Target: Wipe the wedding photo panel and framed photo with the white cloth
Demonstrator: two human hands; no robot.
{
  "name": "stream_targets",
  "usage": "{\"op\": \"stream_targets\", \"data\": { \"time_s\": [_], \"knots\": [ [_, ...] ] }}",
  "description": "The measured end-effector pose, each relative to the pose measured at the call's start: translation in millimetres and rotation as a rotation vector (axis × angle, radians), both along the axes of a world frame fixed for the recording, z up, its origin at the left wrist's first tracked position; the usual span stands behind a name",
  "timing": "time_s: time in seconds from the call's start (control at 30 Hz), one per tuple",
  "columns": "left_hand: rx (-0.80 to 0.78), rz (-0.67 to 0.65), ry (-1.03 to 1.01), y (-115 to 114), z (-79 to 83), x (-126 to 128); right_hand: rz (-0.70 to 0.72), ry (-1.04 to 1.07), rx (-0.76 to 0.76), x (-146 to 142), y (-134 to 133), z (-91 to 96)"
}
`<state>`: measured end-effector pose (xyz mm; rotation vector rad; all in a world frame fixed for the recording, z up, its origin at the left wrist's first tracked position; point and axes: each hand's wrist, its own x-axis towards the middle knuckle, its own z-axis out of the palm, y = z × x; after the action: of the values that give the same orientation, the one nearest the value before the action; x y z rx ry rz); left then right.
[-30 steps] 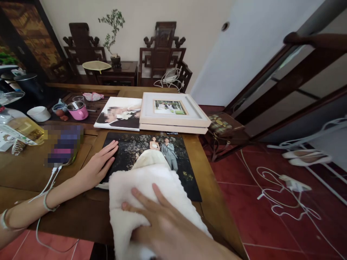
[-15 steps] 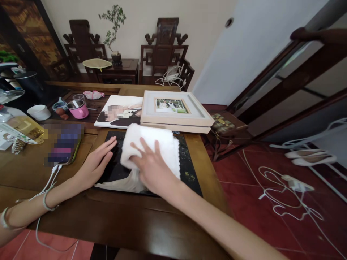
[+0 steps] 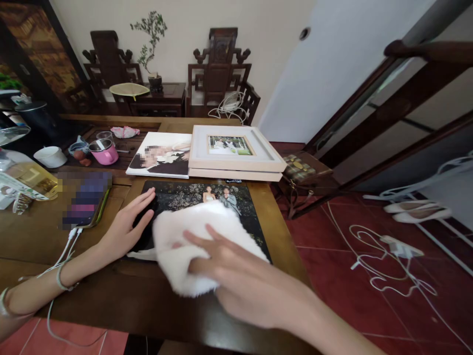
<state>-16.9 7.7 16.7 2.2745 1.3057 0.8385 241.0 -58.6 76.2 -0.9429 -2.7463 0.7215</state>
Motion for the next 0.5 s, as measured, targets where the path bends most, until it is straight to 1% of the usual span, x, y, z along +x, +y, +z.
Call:
{"op": "stream_targets", "data": {
  "time_s": [0.03,0.1,0.13,0.2,0.27,0.37,0.43,0.5],
  "knots": [
    [0.011,-0.018,0.033,0,-1.5,0,-0.089,0.022,0.004,7,6,-1.7],
    [0.028,-0.062,0.086,0,-4.8,0,-0.255,0.119,-0.041,15,24,-9.7],
    [0.034,-0.084,0.107,1,-6.4,0,-0.316,0.180,-0.078,16,35,-14.7],
    [0.037,-0.114,0.145,1,-9.0,-1,-0.385,0.283,-0.140,9,60,-23.1],
    [0.038,-0.123,0.162,1,-10.6,-2,-0.403,0.337,-0.155,-6,84,-27.4],
    [0.048,-0.130,0.160,2,-11.8,-2,-0.379,0.379,-0.150,-37,113,-26.6],
    [0.060,-0.135,0.152,2,-12.3,-2,-0.342,0.392,-0.155,-55,126,-23.7],
    [0.071,-0.139,0.149,3,-12.5,-2,-0.303,0.387,-0.157,-65,133,-20.3]
  ]
}}
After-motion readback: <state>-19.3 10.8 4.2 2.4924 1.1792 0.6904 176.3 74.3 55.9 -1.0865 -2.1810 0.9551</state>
